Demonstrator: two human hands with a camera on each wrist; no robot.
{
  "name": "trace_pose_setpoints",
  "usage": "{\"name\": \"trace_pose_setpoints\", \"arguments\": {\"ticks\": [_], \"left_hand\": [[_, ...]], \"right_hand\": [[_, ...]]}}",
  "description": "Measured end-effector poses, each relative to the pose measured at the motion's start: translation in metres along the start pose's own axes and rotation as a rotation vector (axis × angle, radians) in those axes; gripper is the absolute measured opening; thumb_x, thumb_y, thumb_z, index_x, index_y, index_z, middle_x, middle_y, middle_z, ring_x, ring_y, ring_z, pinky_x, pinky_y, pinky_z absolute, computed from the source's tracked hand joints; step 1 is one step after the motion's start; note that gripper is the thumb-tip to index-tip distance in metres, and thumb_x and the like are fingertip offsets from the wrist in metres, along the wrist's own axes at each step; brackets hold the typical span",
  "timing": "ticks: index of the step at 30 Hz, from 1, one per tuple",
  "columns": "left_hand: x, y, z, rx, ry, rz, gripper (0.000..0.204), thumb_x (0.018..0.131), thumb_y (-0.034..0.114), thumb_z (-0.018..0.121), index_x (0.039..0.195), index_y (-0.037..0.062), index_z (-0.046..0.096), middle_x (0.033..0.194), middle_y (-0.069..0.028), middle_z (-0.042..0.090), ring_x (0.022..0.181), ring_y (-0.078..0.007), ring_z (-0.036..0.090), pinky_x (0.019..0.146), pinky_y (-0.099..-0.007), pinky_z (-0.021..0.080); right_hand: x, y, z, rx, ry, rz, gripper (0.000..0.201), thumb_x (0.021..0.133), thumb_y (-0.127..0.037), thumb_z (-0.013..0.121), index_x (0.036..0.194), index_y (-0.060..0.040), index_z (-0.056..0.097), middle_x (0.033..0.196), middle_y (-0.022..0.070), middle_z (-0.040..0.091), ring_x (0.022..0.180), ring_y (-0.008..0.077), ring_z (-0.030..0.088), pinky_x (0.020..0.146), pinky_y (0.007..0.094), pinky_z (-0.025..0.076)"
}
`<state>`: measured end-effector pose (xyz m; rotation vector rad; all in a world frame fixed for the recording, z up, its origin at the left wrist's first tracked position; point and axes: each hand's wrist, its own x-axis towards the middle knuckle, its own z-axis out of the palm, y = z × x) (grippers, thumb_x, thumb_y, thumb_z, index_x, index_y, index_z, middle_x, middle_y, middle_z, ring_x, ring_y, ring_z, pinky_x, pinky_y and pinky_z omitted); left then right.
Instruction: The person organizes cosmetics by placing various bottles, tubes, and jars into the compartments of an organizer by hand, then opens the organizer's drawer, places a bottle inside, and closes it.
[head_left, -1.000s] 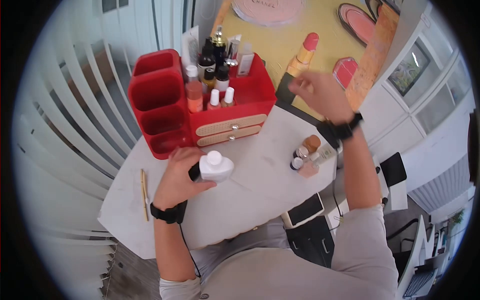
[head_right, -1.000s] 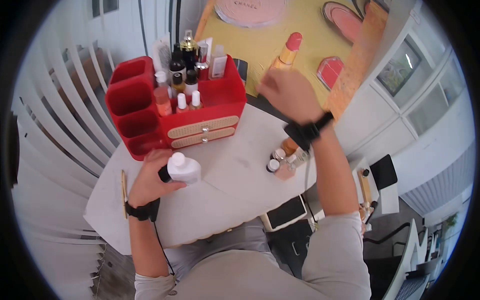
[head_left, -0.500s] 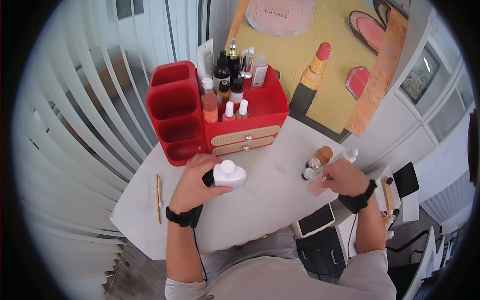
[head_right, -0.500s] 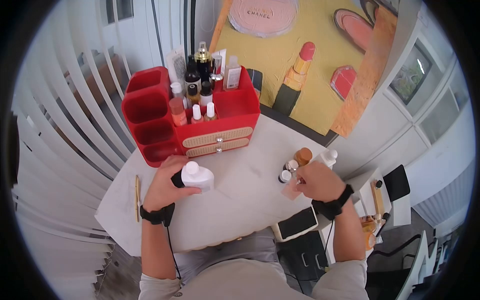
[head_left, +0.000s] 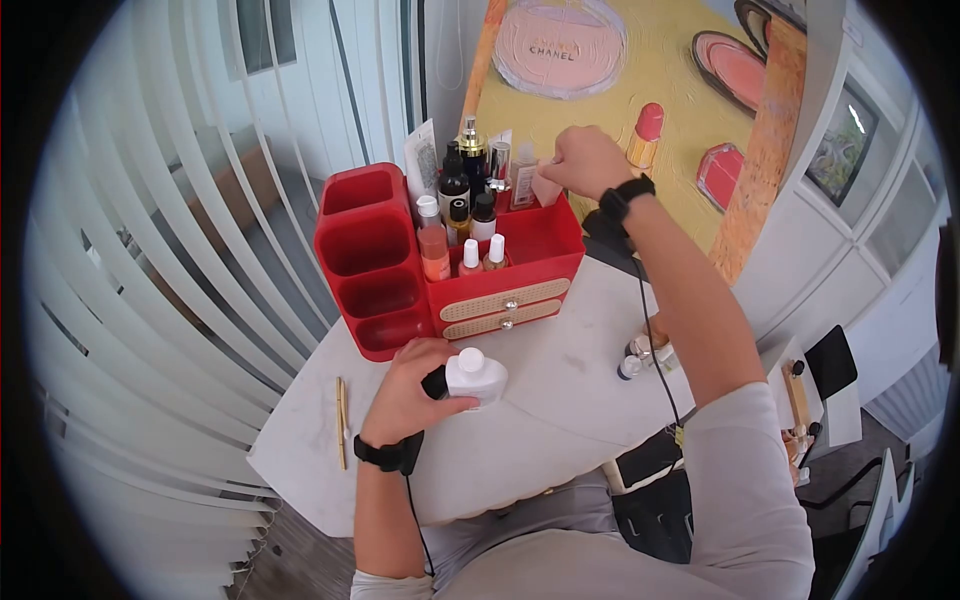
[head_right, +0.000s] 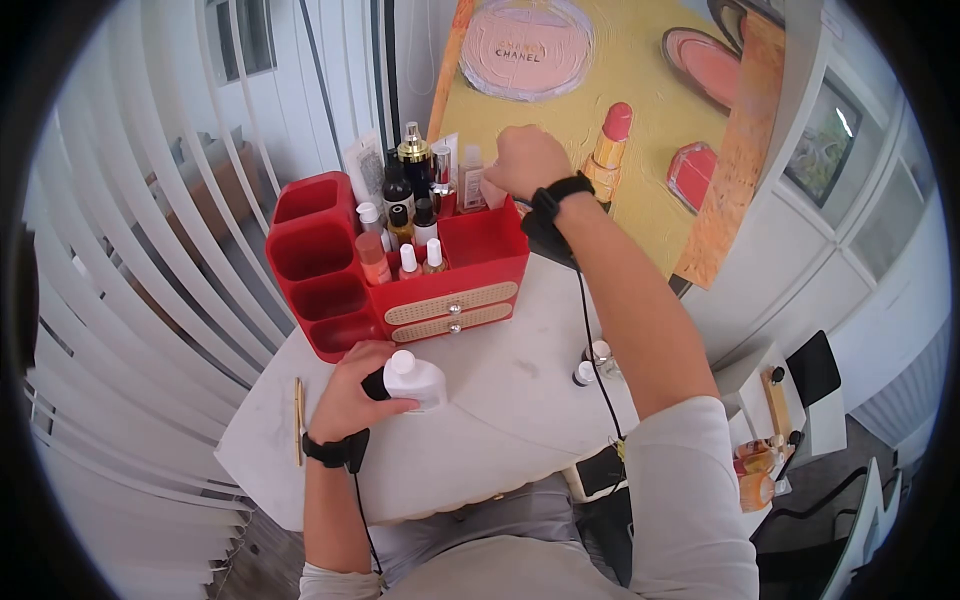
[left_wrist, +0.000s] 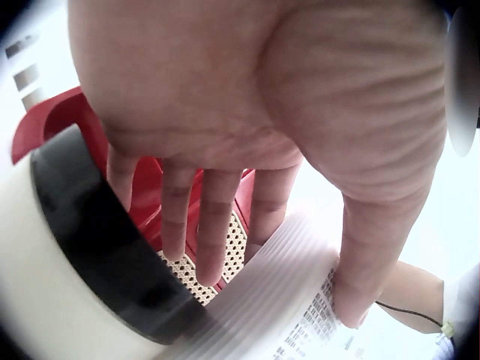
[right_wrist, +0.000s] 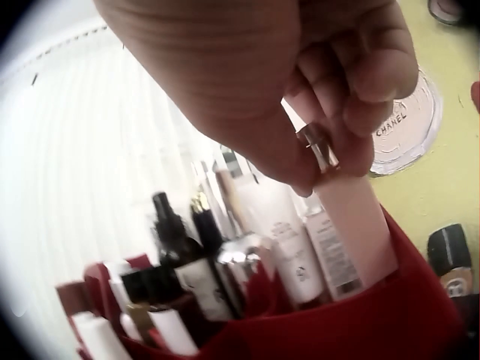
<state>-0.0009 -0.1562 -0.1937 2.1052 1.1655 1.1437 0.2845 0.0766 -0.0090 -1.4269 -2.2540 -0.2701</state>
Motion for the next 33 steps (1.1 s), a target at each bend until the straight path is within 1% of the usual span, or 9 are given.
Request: {"name": "trace_pose_setpoints", "arguments": {"ticks": [3,6,11,14,16,18,25,31,33], "left_hand": [[0.000,-0.001,0.001,0.004,0.006,-0.002,0.060,0.065,0.019,0.100,0.115,-0.0004,0.074,0.123,-0.0149,0.071,0.118,-0.0339,0.063,0.106,-0.0436,0.049],[0.000,0.000,0.000,0.012,0.012,-0.006,0.060,0.064,0.019,0.100,0.115,-0.0008,0.074,0.123,-0.0157,0.071,0.119,-0.0345,0.064,0.106,-0.0434,0.049],[-0.001,0.003,0.001,0.006,0.020,-0.005,0.060,0.064,0.019,0.099,0.114,-0.0004,0.074,0.121,-0.0145,0.071,0.117,-0.0358,0.063,0.106,-0.0450,0.049],[0.000,0.007,0.002,0.027,0.029,0.002,0.060,0.063,0.018,0.099,0.114,-0.0006,0.073,0.120,-0.0151,0.072,0.116,-0.0366,0.064,0.104,-0.0453,0.050],[0.001,0.009,0.002,0.022,0.017,0.002,0.060,0.063,0.018,0.099,0.114,-0.0006,0.073,0.120,-0.0151,0.072,0.115,-0.0368,0.064,0.103,-0.0453,0.051],[0.002,0.009,0.002,0.026,0.008,0.005,0.060,0.062,0.018,0.099,0.113,-0.0005,0.073,0.119,-0.0151,0.072,0.114,-0.0369,0.064,0.103,-0.0452,0.051],[0.000,0.004,0.003,0.024,0.026,0.009,0.059,0.063,0.019,0.099,0.112,-0.0010,0.073,0.119,-0.0160,0.071,0.115,-0.0368,0.065,0.102,-0.0449,0.052],[-0.001,0.005,0.001,0.039,0.004,-0.023,0.060,0.066,0.020,0.099,0.117,0.0003,0.074,0.124,-0.0150,0.070,0.118,-0.0347,0.063,0.105,-0.0432,0.050],[-0.001,0.006,0.001,0.037,-0.011,-0.026,0.059,0.067,0.019,0.099,0.116,0.0002,0.074,0.123,-0.0152,0.070,0.117,-0.0342,0.064,0.104,-0.0429,0.051]], "right_hand": [[0.003,-0.008,0.015,-0.137,-0.106,0.081,0.032,0.078,-0.025,0.077,0.099,-0.0006,0.081,0.096,0.0251,0.078,0.095,0.0425,0.077,0.086,0.0483,0.062],[-0.009,-0.007,0.023,-0.113,-0.035,0.139,0.038,0.079,-0.033,0.081,0.100,-0.0014,0.078,0.095,0.0240,0.078,0.095,0.0426,0.077,0.086,0.0483,0.062],[-0.064,0.009,-0.003,-0.020,0.124,0.129,0.046,0.088,-0.049,0.081,0.093,-0.0056,0.066,0.087,0.0176,0.076,0.085,0.0398,0.074,0.073,0.0505,0.057],[-0.125,0.022,-0.023,-0.106,-0.145,0.044,0.028,0.090,-0.031,0.079,0.093,-0.0061,0.067,0.083,0.0146,0.073,0.085,0.0382,0.073,0.071,0.0500,0.056],[-0.174,0.055,-0.003,-0.151,-0.245,-0.121,0.013,0.087,-0.017,0.076,0.093,-0.0065,0.069,0.084,0.0153,0.073,0.086,0.0383,0.073,0.073,0.0493,0.057],[-0.207,0.053,0.006,-0.373,-0.554,-0.106,0.013,0.085,-0.011,0.073,0.097,-0.0086,0.073,0.095,0.0172,0.073,0.087,0.0386,0.074,0.075,0.0497,0.059],[-0.250,0.030,0.024,-0.466,-0.620,-0.272,0.009,0.083,-0.014,0.075,0.092,-0.0117,0.074,0.101,0.0117,0.068,0.083,0.0340,0.074,0.072,0.0485,0.059],[-0.241,0.015,0.043,0.104,-0.647,-0.435,0.015,0.083,-0.014,0.075,0.096,-0.0130,0.068,0.095,0.0088,0.068,0.087,0.0340,0.073,0.073,0.0485,0.057],[-0.239,-0.003,0.056,0.106,-0.654,-0.462,0.020,0.084,-0.017,0.077,0.100,-0.0128,0.065,0.095,0.0087,0.069,0.091,0.0339,0.072,0.076,0.0476,0.058]]}}
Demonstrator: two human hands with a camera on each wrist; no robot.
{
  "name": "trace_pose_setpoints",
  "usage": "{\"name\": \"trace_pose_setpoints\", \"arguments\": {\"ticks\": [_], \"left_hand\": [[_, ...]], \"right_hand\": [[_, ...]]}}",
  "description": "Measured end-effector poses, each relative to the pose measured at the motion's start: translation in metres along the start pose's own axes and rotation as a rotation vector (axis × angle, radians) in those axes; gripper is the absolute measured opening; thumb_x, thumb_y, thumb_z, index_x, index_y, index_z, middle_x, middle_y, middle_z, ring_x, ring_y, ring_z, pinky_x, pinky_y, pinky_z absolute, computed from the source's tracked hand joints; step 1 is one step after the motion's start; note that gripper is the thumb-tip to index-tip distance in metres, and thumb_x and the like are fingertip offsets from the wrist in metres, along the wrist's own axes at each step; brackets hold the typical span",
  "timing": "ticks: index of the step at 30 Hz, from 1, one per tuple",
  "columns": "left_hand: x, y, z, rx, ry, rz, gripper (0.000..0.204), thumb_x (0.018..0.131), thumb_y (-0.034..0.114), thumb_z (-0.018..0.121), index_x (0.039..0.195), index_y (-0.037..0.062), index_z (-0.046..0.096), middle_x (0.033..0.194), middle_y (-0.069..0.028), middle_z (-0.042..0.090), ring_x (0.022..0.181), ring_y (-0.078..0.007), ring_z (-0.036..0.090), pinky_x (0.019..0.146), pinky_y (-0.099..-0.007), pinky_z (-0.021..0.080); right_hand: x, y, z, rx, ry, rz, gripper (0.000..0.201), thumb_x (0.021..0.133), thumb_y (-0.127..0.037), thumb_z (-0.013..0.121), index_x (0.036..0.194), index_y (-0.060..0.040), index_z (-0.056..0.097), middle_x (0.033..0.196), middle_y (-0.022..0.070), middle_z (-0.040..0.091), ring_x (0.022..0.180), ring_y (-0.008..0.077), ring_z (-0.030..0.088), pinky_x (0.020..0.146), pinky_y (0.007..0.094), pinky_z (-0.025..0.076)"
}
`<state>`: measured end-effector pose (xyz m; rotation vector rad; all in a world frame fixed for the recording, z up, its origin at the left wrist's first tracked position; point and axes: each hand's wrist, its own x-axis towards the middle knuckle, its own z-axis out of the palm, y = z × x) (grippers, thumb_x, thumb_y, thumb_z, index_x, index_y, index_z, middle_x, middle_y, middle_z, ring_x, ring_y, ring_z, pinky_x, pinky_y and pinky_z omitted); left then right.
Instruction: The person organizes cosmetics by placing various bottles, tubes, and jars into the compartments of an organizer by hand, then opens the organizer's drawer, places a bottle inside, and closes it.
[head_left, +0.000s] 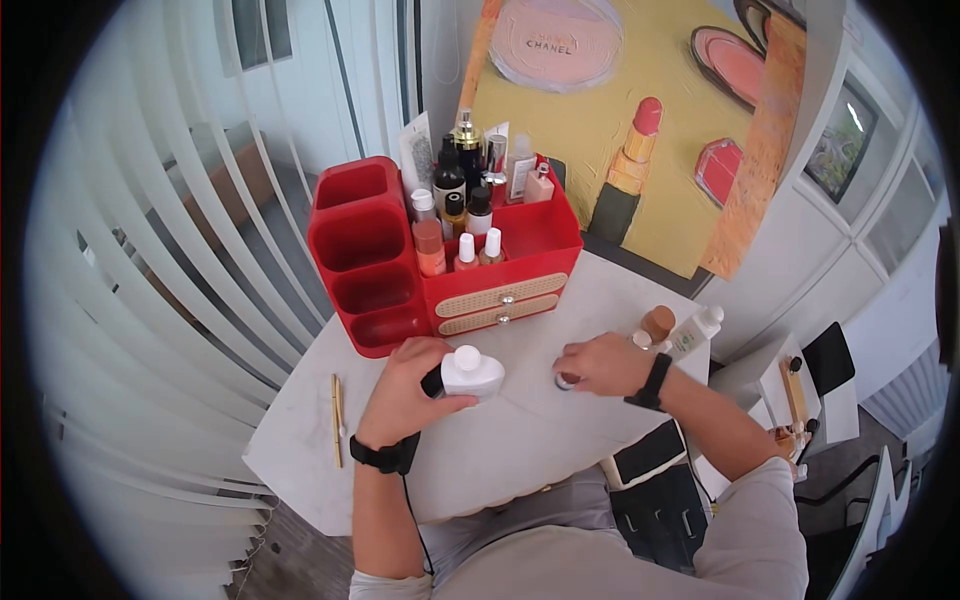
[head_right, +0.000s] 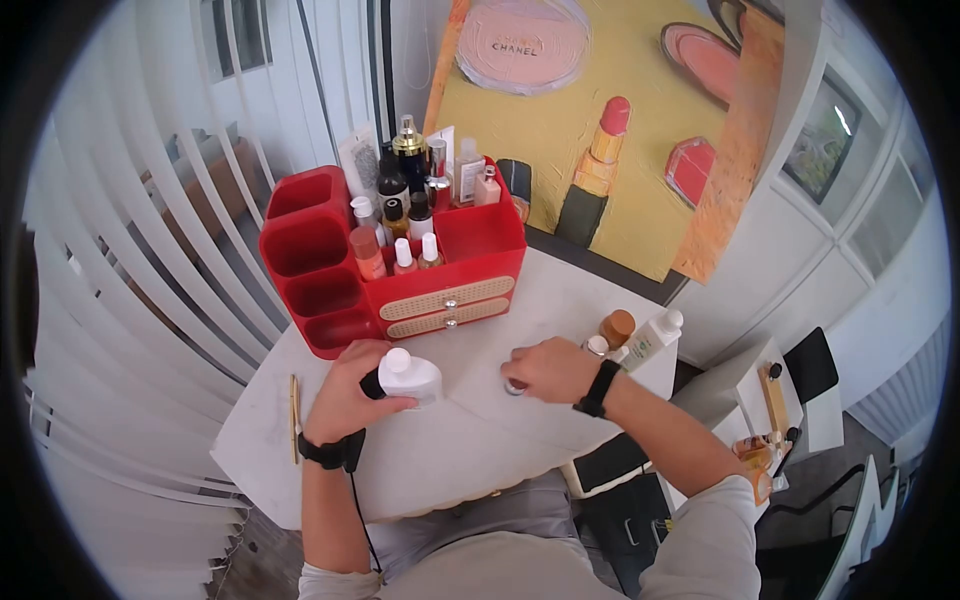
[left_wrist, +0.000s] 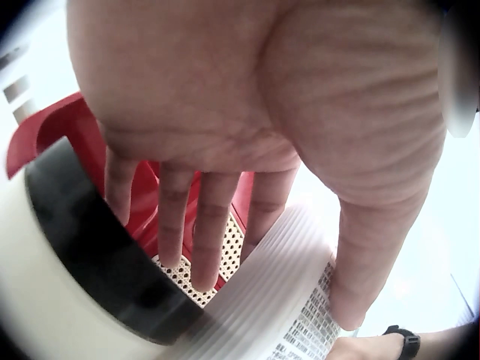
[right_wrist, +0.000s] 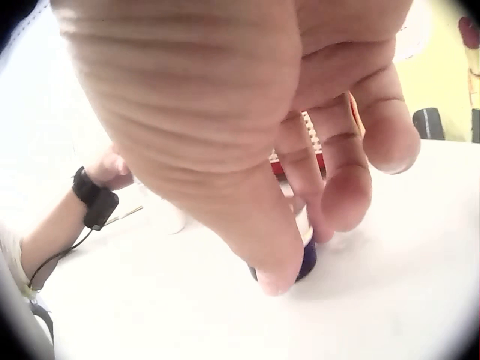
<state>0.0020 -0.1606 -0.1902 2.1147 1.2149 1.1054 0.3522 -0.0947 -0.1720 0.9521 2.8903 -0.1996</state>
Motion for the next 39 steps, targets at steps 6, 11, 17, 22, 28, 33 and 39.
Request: {"name": "trace_pose_setpoints", "arguments": {"ticks": [6,11,17,22,28,33,39], "left_hand": [[0.001,0.002,-0.001,-0.027,0.019,0.002,0.054,0.069,0.025,0.098,0.110,0.0013,0.073,0.117,-0.0157,0.071,0.116,-0.0360,0.064,0.104,-0.0448,0.051],[0.000,0.002,-0.001,-0.018,0.020,-0.012,0.051,0.070,0.027,0.097,0.108,0.0037,0.073,0.113,-0.0132,0.072,0.112,-0.0352,0.064,0.101,-0.0447,0.050],[-0.004,-0.002,-0.001,0.004,0.010,-0.011,0.051,0.071,0.029,0.097,0.109,0.0045,0.074,0.109,-0.0113,0.072,0.109,-0.0344,0.065,0.100,-0.0449,0.049],[-0.002,-0.004,0.001,0.002,0.016,0.012,0.052,0.071,0.031,0.097,0.111,0.0041,0.074,0.109,-0.0113,0.072,0.109,-0.0339,0.065,0.101,-0.0446,0.048],[-0.003,-0.004,0.000,0.011,-0.004,-0.001,0.051,0.071,0.031,0.096,0.110,0.0042,0.075,0.109,-0.0112,0.072,0.110,-0.0341,0.065,0.100,-0.0450,0.049],[-0.002,-0.002,0.000,-0.009,0.046,0.017,0.052,0.068,0.025,0.097,0.108,0.0025,0.074,0.110,-0.0127,0.072,0.108,-0.0358,0.065,0.102,-0.0463,0.049],[-0.001,-0.006,0.005,0.043,0.016,-0.003,0.056,0.064,0.026,0.099,0.110,0.0035,0.075,0.117,-0.0123,0.073,0.117,-0.0354,0.065,0.118,-0.0596,0.038]], "right_hand": [[0.033,-0.021,-0.077,0.268,0.456,-0.124,0.031,0.086,-0.023,0.083,0.111,-0.0084,0.072,0.098,0.0095,0.072,0.086,0.0315,0.071,0.077,0.0425,0.057],[0.079,0.029,-0.152,0.230,0.812,0.184,0.044,0.086,-0.026,0.086,0.122,-0.0048,0.073,0.092,0.0151,0.071,0.081,0.0322,0.070,0.075,0.0422,0.056],[0.143,0.053,-0.157,-0.183,0.583,0.205,0.014,0.087,-0.016,0.076,0.090,-0.0045,0.070,0.091,0.0186,0.074,0.090,0.0414,0.073,0.079,0.0518,0.058],[0.165,0.069,-0.152,-0.350,0.578,0.159,0.012,0.088,-0.016,0.071,0.092,-0.0060,0.075,0.090,0.0199,0.076,0.085,0.0410,0.074,0.076,0.0531,0.059],[0.162,0.077,-0.147,-0.276,0.519,0.205,0.009,0.087,-0.017,0.074,0.091,-0.0108,0.078,0.088,0.0165,0.076,0.088,0.0393,0.074,0.077,0.0519,0.059],[0.125,0.058,-0.160,-0.156,0.668,0.206,0.009,0.089,-0.017,0.075,0.093,-0.0088,0.077,0.085,0.0134,0.077,0.083,0.0350,0.075,0.076,0.0466,0.059],[0.017,0.032,-0.143,-0.254,0.321,0.486,0.022,0.090,-0.029,0.078,0.089,-0.0076,0.078,0.082,0.0150,0.075,0.080,0.0361,0.074,0.073,0.0477,0.058]]}}
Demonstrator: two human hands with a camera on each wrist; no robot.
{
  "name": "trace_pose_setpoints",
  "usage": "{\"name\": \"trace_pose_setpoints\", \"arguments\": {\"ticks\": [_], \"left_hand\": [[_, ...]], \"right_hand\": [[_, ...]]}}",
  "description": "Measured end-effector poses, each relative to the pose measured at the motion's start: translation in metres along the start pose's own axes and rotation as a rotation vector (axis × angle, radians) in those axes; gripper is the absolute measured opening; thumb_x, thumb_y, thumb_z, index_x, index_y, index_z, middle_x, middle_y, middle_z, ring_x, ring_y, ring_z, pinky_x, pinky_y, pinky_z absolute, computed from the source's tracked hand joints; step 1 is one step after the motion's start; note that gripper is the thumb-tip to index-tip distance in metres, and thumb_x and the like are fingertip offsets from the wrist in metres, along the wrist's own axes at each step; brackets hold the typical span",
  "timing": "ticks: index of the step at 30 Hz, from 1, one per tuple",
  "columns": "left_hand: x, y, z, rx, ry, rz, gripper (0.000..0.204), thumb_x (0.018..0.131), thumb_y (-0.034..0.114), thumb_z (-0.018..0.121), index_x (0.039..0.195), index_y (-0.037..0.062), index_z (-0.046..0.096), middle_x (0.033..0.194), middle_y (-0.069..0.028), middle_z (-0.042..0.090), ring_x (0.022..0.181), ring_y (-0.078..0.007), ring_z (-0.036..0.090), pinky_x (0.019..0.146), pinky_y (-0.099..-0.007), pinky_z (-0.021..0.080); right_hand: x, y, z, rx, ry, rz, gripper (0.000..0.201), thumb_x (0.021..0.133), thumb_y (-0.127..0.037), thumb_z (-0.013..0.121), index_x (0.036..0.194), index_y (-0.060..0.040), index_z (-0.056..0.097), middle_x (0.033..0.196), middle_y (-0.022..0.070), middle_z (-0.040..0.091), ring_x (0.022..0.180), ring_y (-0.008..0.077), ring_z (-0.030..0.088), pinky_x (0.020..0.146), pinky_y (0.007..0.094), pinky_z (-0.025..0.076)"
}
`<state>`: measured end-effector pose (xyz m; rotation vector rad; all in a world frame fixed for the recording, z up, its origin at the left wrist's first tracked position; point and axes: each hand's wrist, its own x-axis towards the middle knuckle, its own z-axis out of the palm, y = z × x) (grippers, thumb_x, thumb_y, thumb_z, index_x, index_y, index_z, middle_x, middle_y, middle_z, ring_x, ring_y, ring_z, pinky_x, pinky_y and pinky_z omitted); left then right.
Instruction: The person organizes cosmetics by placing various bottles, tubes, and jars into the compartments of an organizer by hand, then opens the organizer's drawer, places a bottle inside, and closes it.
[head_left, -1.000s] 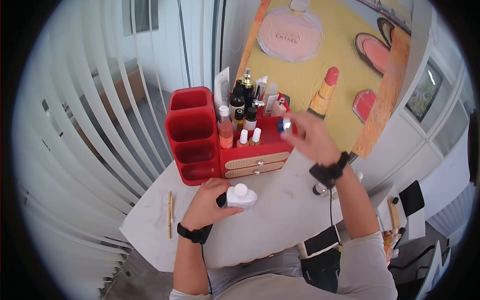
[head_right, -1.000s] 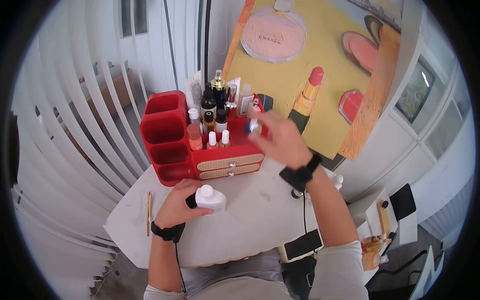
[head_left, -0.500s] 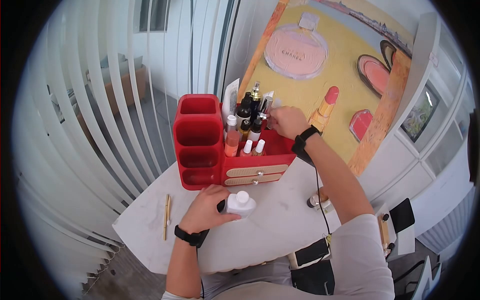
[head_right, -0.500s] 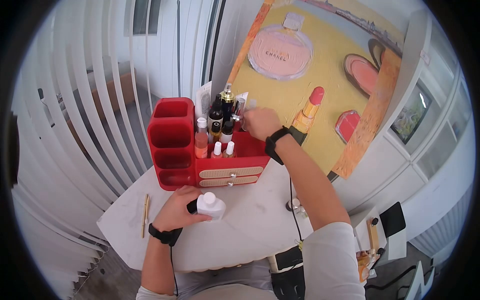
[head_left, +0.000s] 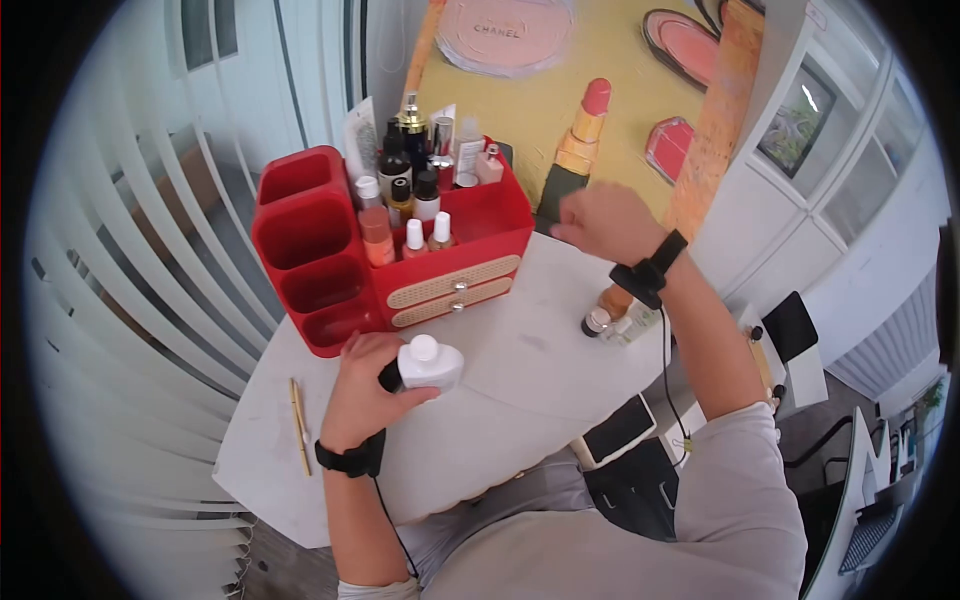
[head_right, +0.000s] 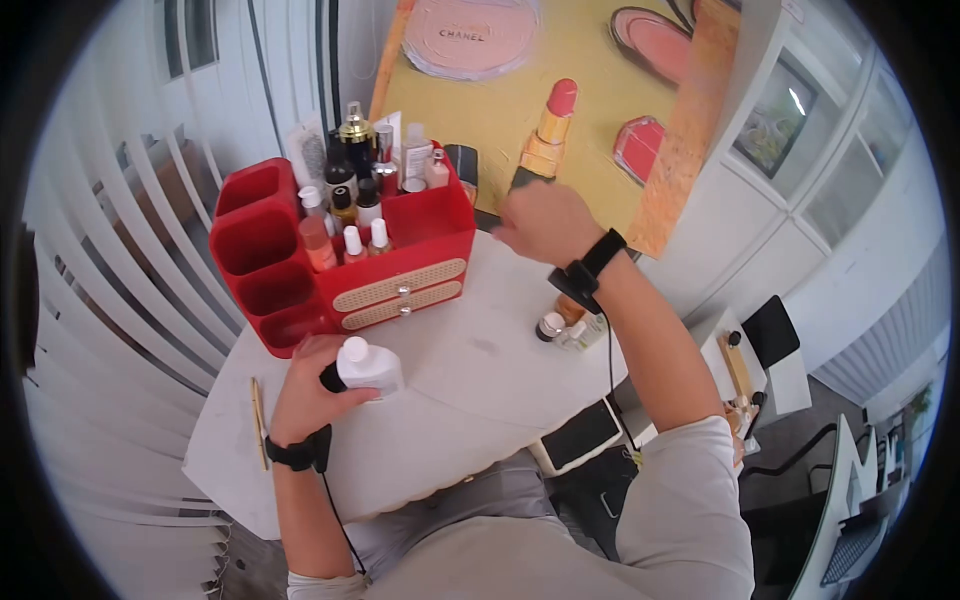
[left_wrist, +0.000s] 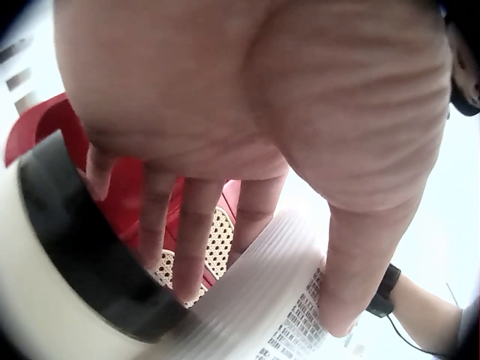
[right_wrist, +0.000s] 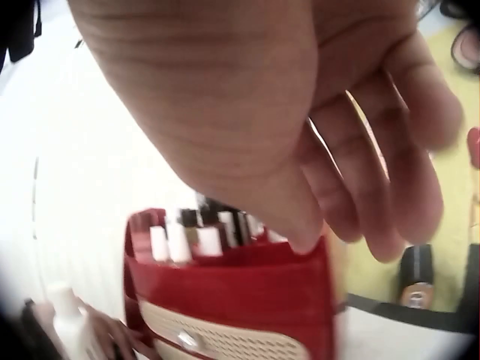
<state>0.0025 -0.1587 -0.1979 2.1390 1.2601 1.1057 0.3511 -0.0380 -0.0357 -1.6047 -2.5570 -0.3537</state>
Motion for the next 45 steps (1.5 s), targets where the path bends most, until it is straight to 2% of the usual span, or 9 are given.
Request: {"name": "trace_pose_setpoints", "arguments": {"ticks": [4,6,16,19,26,29,35,41,45], "left_hand": [[-0.001,0.000,0.001,-0.002,-0.035,-0.076,0.059,0.063,0.029,0.100,0.114,0.0080,0.078,0.121,-0.0096,0.073,0.124,-0.0330,0.064,0.125,-0.0630,0.028],[-0.002,-0.001,-0.001,0.018,-0.031,-0.093,0.059,0.063,0.030,0.100,0.114,0.0085,0.079,0.122,-0.0091,0.073,0.125,-0.0326,0.063,0.125,-0.0627,0.026],[-0.005,-0.005,-0.002,0.033,-0.041,-0.072,0.061,0.065,0.032,0.100,0.116,0.0078,0.079,0.125,-0.0102,0.072,0.128,-0.0318,0.062,0.127,-0.0612,0.025],[-0.003,0.000,-0.003,0.085,-0.088,-0.050,0.061,0.064,0.030,0.100,0.117,0.0082,0.078,0.128,-0.0113,0.072,0.132,-0.0320,0.061,0.129,-0.0611,0.022],[0.000,0.003,-0.003,0.070,-0.057,-0.040,0.058,0.065,0.029,0.099,0.115,0.0075,0.078,0.123,-0.0101,0.073,0.124,-0.0329,0.064,0.126,-0.0636,0.026],[0.001,0.004,-0.003,0.069,-0.047,-0.018,0.058,0.065,0.029,0.099,0.114,0.0065,0.078,0.120,-0.0093,0.074,0.121,-0.0320,0.065,0.124,-0.0659,0.030],[0.003,0.005,-0.004,0.017,-0.083,-0.018,0.056,0.065,0.022,0.099,0.115,0.0060,0.078,0.121,-0.0105,0.074,0.119,-0.0342,0.065,0.119,-0.0583,0.038],[0.004,0.009,-0.005,-0.043,-0.081,-0.056,0.056,0.063,0.018,0.099,0.113,0.0056,0.078,0.122,-0.0116,0.074,0.118,-0.0358,0.065,0.113,-0.0524,0.043],[0.001,0.008,-0.007,0.070,-0.071,-0.020,0.059,0.061,0.017,0.100,0.115,0.0060,0.077,0.122,-0.0114,0.074,0.119,-0.0366,0.065,0.115,-0.0545,0.039]], "right_hand": [[-0.029,0.062,0.070,-0.193,-0.227,0.097,0.028,0.082,-0.031,0.080,0.087,-0.0035,0.080,0.086,0.0203,0.077,0.086,0.0368,0.076,0.075,0.0471,0.060],[-0.030,0.065,0.084,-0.331,-0.724,0.155,0.032,0.075,-0.029,0.083,0.084,0.0007,0.080,0.090,0.0222,0.078,0.087,0.0357,0.078,0.077,0.0437,0.062],[-0.010,0.075,0.100,-0.227,-0.968,0.157,0.031,0.061,-0.026,0.081,0.077,0.0002,0.078,0.082,0.0181,0.077,0.078,0.0364,0.075,0.069,0.0417,0.059],[-0.004,0.068,0.066,-0.159,-0.846,0.134,0.030,0.064,-0.029,0.079,0.075,-0.0012,0.076,0.085,0.0211,0.076,0.079,0.0354,0.075,0.065,0.0411,0.055],[0.031,0.040,-0.028,0.296,0.228,-0.044,0.035,0.083,-0.024,0.083,0.106,-0.0005,0.074,0.086,0.0176,0.069,0.085,0.0328,0.070,0.076,0.0422,0.054],[0.051,0.012,-0.031,0.515,0.347,-0.321,0.038,0.084,-0.022,0.085,0.114,-0.0012,0.076,0.092,0.0182,0.070,0.092,0.0319,0.071,0.082,0.0433,0.056],[0.089,-0.024,0.004,0.292,-0.152,-0.302,0.044,0.082,-0.015,0.083,0.121,0.0041,0.074,0.114,0.0258,0.074,0.106,0.0417,0.071,0.095,0.0466,0.056],[0.073,-0.018,0.027,0.150,0.313,-0.470,0.048,0.082,-0.012,0.081,0.128,-0.0053,0.069,0.115,0.0193,0.069,0.109,0.0382,0.069,0.095,0.0456,0.056],[0.013,-0.015,0.013,0.212,0.409,-0.197,0.024,0.088,-0.015,0.078,0.105,-0.0065,0.065,0.103,0.0116,0.066,0.101,0.0364,0.069,0.082,0.0481,0.056]]}}
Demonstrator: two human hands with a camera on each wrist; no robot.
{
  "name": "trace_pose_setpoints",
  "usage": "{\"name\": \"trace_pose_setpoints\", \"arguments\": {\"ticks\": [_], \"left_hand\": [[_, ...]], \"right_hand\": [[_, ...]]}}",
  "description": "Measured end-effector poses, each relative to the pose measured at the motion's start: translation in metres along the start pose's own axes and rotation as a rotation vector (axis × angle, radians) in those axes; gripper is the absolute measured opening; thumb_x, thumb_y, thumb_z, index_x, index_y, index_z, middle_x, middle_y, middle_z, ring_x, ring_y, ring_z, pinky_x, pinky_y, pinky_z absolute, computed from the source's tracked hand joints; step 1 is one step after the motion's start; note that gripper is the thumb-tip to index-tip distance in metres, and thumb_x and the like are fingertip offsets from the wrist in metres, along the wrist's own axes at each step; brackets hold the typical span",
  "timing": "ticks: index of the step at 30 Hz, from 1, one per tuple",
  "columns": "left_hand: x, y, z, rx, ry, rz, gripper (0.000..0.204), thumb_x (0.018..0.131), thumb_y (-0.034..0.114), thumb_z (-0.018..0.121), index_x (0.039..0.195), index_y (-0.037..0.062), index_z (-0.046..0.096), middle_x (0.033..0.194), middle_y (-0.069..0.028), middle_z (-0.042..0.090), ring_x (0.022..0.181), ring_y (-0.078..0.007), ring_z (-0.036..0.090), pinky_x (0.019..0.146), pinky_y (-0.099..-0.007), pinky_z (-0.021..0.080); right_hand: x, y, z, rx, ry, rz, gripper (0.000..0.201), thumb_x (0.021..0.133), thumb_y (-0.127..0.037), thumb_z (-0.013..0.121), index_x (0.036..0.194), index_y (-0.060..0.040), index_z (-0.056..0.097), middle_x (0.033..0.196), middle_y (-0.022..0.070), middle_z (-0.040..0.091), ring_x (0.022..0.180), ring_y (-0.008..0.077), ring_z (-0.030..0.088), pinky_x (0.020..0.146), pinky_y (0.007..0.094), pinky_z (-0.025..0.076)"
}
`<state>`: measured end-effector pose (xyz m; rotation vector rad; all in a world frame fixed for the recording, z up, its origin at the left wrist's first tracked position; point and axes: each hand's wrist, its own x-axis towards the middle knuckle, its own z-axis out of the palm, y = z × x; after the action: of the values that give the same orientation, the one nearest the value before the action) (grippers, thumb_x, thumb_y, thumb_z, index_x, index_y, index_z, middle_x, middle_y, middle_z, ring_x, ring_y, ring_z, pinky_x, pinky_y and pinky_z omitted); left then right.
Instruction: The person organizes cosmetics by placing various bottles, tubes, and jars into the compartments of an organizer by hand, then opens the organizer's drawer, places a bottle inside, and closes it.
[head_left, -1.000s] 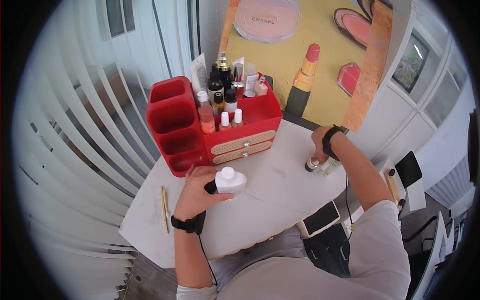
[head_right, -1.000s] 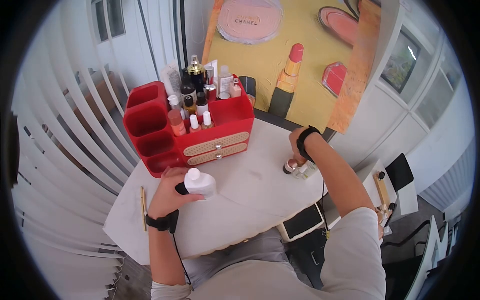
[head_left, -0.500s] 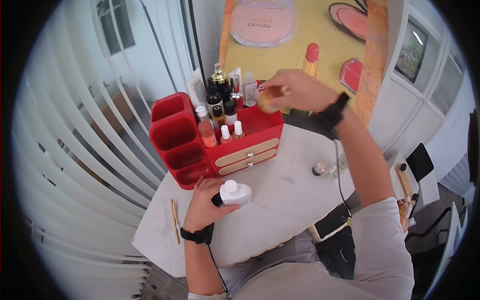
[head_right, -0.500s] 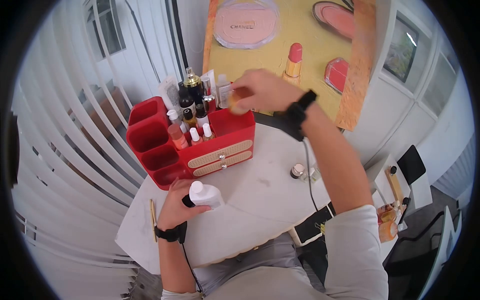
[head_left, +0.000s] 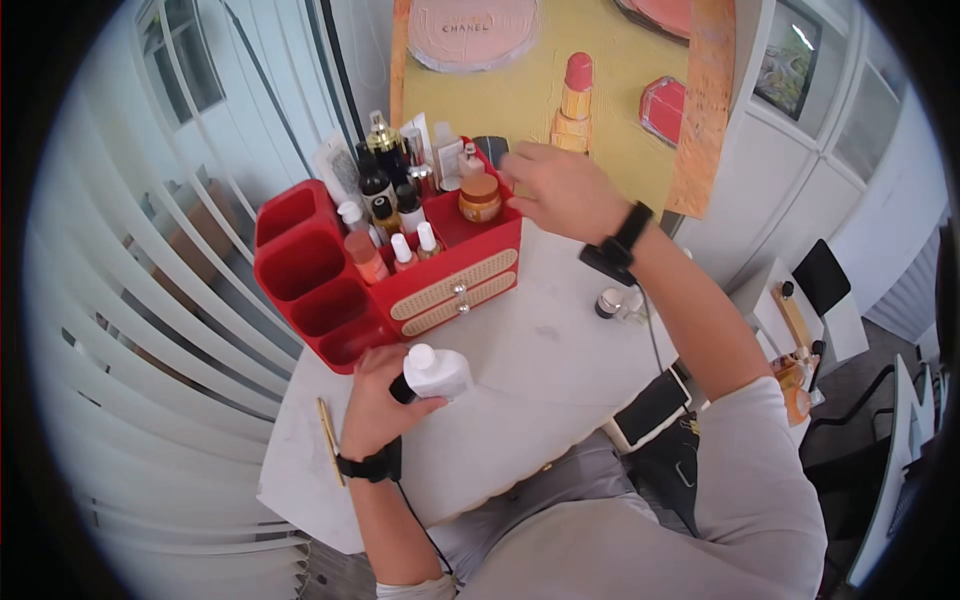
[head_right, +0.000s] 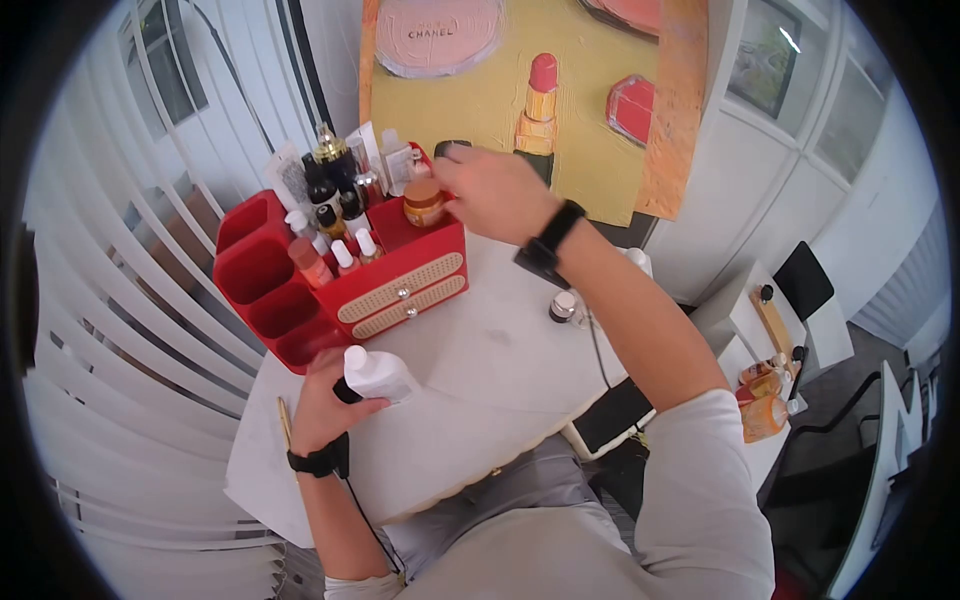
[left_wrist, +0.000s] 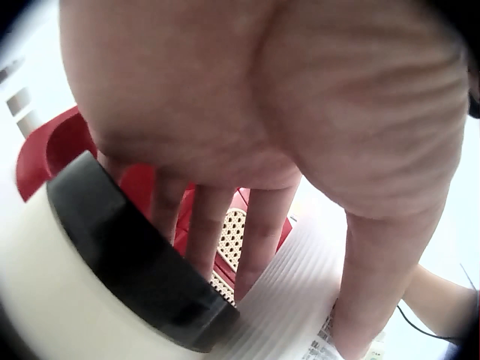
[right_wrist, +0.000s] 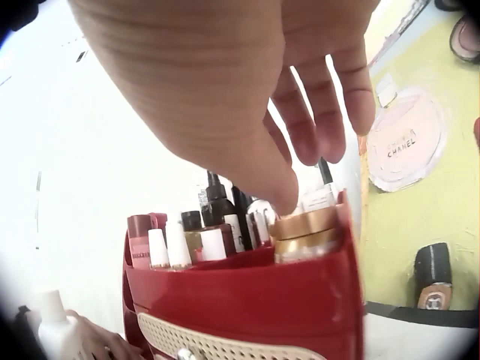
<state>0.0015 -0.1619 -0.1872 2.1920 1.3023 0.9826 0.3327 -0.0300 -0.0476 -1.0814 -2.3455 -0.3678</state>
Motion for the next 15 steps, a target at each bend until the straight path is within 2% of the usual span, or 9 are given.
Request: {"name": "trace_pose_setpoints", "arguments": {"ticks": [2,4,6,8,10,11,12,14,15], "left_hand": [[-0.006,-0.007,0.006,-0.031,-0.002,-0.032,0.062,0.061,0.020,0.100,0.117,0.0080,0.077,0.124,-0.0110,0.072,0.123,-0.0359,0.063,0.117,-0.0563,0.037],[-0.003,-0.010,0.005,0.066,-0.037,-0.031,0.063,0.061,0.023,0.100,0.118,0.0099,0.078,0.127,-0.0101,0.070,0.128,-0.0348,0.060,0.117,-0.0566,0.037],[-0.004,-0.010,0.006,0.067,-0.042,-0.042,0.063,0.061,0.024,0.099,0.119,0.0103,0.078,0.129,-0.0096,0.069,0.128,-0.0347,0.060,0.116,-0.0557,0.038],[-0.003,-0.011,0.005,0.085,-0.035,-0.053,0.063,0.061,0.025,0.099,0.119,0.0107,0.078,0.130,-0.0091,0.069,0.128,-0.0345,0.059,0.115,-0.0548,0.040],[-0.004,-0.011,0.005,0.047,-0.055,-0.056,0.067,0.060,0.022,0.100,0.120,0.0074,0.077,0.134,-0.0134,0.068,0.131,-0.0381,0.057,0.116,-0.0479,0.042],[-0.004,-0.009,0.004,0.058,-0.056,-0.057,0.066,0.061,0.023,0.100,0.120,0.0072,0.077,0.136,-0.0136,0.067,0.131,-0.0380,0.057,0.115,-0.0482,0.042],[-0.005,-0.009,0.005,0.068,-0.045,-0.065,0.066,0.061,0.023,0.100,0.120,0.0072,0.077,0.136,-0.0136,0.067,0.131,-0.0380,0.057,0.115,-0.0482,0.042],[-0.005,-0.015,0.008,0.062,-0.017,-0.007,0.062,0.060,0.026,0.099,0.117,0.0088,0.079,0.130,-0.0093,0.069,0.125,-0.0352,0.059,0.111,-0.0507,0.044],[-0.005,-0.015,0.008,0.084,-0.017,-0.005,0.062,0.061,0.026,0.098,0.117,0.0083,0.078,0.130,-0.0092,0.069,0.125,-0.0355,0.059,0.111,-0.0506,0.044]], "right_hand": [[-0.029,0.007,-0.005,-0.123,-0.257,0.210,0.024,0.087,-0.022,0.080,0.094,-0.0059,0.064,0.094,0.0107,0.069,0.095,0.0373,0.070,0.077,0.0486,0.056],[-0.068,0.022,0.010,-0.285,-0.514,0.248,0.021,0.087,-0.022,0.080,0.100,-0.0062,0.077,0.098,0.0156,0.077,0.095,0.0358,0.076,0.079,0.0493,0.060],[-0.092,0.013,0.020,-0.413,-0.866,0.296,0.015,0.088,-0.020,0.077,0.096,-0.0078,0.081,0.102,0.0162,0.078,0.097,0.0325,0.078,0.080,0.0479,0.062],[-0.124,0.019,0.058,-0.411,-0.875,0.315,0.014,0.090,-0.016,0.071,0.095,-0.0085,0.082,0.100,0.0152,0.079,0.095,0.0313,0.079,0.080,0.0474,0.063],[-0.138,0.012,0.072,-0.383,-0.782,0.191,0.017,0.093,-0.013,0.065,0.096,-0.0072,0.082,0.100,0.0155,0.079,0.098,0.0317,0.079,0.081,0.0455,0.063],[-0.135,0.008,0.071,-0.342,-0.802,0.131,0.017,0.088,-0.015,0.073,0.101,-0.0055,0.079,0.099,0.0150,0.079,0.096,0.0320,0.078,0.079,0.0438,0.061],[-0.129,0.008,0.067,-0.338,-0.794,0.117,0.017,0.088,-0.015,0.073,0.101,-0.0055,0.079,0.099,0.0150,0.079,0.096,0.0320,0.078,0.079,0.0438,0.061],[-0.098,-0.008,0.038,0.378,-0.826,0.062,0.028,0.082,-0.018,0.081,0.105,-0.0041,0.075,0.093,0.0138,0.076,0.089,0.0313,0.075,0.077,0.0433,0.058],[-0.082,-0.014,0.025,0.530,-0.734,0.042,0.032,0.079,-0.019,0.084,0.105,-0.0039,0.072,0.092,0.0131,0.073,0.087,0.0306,0.072,0.076,0.0433,0.057]]}}
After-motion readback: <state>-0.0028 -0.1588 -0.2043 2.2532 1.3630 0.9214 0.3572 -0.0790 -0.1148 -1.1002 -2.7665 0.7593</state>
